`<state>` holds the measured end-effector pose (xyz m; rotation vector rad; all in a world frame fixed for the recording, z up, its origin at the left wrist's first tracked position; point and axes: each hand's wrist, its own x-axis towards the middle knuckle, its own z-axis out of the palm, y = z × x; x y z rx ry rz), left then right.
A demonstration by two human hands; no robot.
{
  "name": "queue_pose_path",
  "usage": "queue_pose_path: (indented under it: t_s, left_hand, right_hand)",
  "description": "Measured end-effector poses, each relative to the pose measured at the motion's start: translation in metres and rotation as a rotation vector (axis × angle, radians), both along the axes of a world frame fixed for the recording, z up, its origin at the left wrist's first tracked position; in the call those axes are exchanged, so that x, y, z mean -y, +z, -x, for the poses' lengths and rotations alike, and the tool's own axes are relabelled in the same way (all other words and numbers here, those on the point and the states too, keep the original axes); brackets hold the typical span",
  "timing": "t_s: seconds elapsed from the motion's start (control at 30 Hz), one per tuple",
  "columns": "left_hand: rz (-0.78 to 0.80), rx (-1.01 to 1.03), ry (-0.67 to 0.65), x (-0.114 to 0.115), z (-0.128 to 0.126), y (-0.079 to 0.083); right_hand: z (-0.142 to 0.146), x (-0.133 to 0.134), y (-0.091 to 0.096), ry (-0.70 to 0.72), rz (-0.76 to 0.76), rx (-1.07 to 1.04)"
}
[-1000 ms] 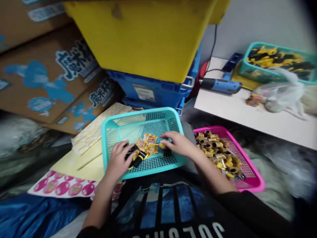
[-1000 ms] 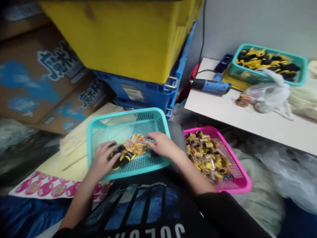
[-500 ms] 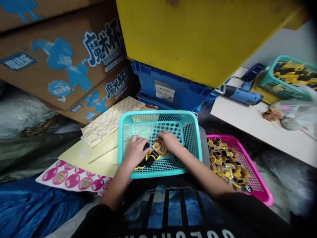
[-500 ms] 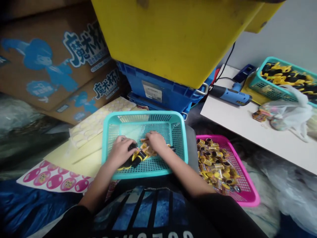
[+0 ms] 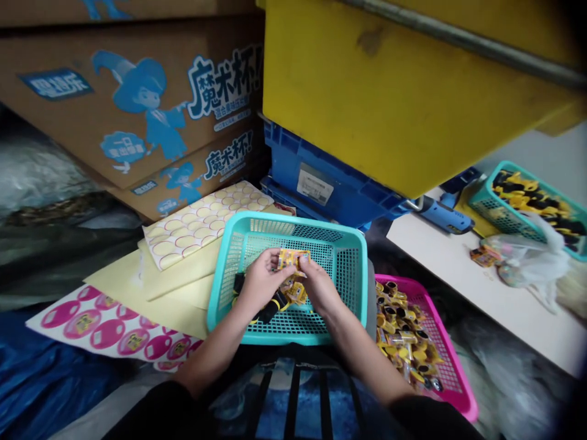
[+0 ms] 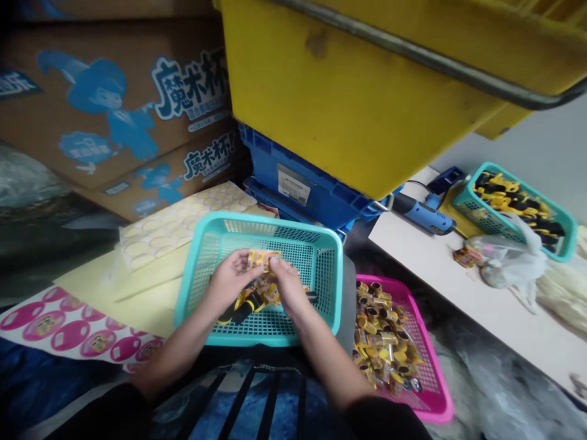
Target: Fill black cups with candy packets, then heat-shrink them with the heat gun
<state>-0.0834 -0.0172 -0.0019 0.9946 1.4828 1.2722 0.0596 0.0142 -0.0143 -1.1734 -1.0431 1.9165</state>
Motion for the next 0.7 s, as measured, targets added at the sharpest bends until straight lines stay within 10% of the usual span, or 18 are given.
queue_pose_path:
  t_s: [0.23,0.7]
  left_hand:
    - [-0.032,-0.197,0.125,-0.001,0.009,-0.004]
    - [-0.007,0.280,-0.103,0.001,0.005,0.023]
  right_hand:
    - [0.002,-0.001,0.015,-0.119,-0.041,0.093]
    - [0.021,-0.011,0.030,-0.097,-0.088,-0.056]
